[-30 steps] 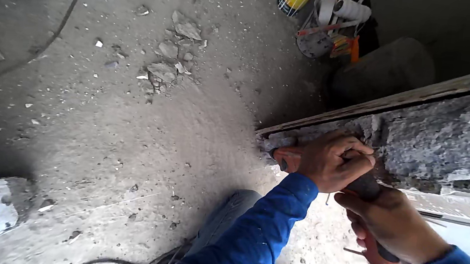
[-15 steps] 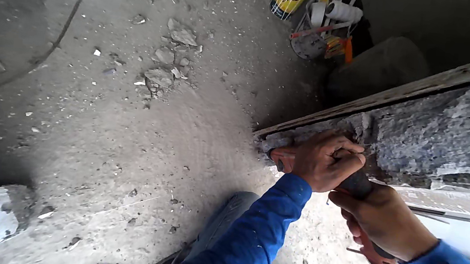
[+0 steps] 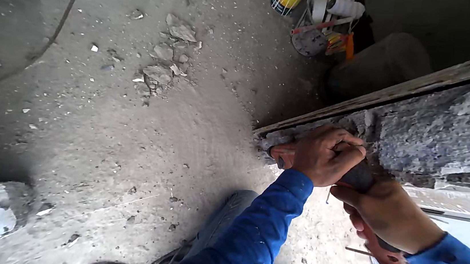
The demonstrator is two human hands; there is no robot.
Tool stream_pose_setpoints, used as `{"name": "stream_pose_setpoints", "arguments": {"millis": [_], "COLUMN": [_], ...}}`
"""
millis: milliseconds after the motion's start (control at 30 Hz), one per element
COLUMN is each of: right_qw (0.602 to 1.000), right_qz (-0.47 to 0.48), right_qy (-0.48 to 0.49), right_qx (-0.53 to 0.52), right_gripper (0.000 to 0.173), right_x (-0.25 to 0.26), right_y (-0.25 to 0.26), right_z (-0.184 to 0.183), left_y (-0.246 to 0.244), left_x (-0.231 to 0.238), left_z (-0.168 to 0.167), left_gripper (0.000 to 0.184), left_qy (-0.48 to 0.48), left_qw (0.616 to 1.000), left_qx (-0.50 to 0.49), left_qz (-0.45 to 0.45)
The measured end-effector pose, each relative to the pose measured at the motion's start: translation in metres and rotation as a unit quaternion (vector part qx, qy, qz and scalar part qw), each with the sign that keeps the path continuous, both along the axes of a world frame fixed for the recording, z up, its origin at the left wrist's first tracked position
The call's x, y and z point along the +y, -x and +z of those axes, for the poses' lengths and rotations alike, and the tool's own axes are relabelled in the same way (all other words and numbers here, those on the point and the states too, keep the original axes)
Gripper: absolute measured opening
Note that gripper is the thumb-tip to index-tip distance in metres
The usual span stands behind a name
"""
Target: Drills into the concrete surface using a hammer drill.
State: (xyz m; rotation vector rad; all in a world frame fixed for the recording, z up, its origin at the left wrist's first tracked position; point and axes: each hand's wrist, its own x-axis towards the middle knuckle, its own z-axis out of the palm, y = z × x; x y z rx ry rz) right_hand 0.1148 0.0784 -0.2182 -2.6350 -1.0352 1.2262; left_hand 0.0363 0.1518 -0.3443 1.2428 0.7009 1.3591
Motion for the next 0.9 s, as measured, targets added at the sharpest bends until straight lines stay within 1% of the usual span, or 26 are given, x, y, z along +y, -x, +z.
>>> {"name": "stream_pose_setpoints", "arguments": {"millis": [200, 300, 500, 633, 900], "right_qw": [1.000, 1.000, 1.000, 1.000, 1.000], "right_qz": [-0.005, -0.005, -0.007, 0.007, 0.001], "right_qy": [-0.014, -0.013, 0.000, -0.003, -0.004], "right_qx": [0.026, 0.024, 0.018, 0.013, 0.008], "right_gripper": [0.013, 0.013, 0.015, 0.013, 0.016], "right_x": [-0.002, -0.006, -0.011, -0.011, -0.007], "right_y": [-0.002, -0.003, -0.006, -0.005, -0.002], "right_z": [-0.002, -0.003, -0.004, -0.003, -0.003], "left_y": [0.000, -0.002, -0.004, -0.003, -0.001], "left_x": [0.000, -0.002, -0.008, -0.008, -0.007], "left_z": [-0.001, 0.000, -0.003, -0.004, -0.002], "left_gripper": [0.019, 0.019, 0.019, 0.020, 0.020], "left_qy": [-0.006, -0.013, -0.012, -0.013, -0.004], "left_qw": [1.000, 1.000, 1.000, 1.000, 1.000], "left_qx": [-0.002, 0.008, -0.003, 0.002, 0.009], "left_qz": [0.004, 0.002, 0.011, 0.014, 0.017]}}
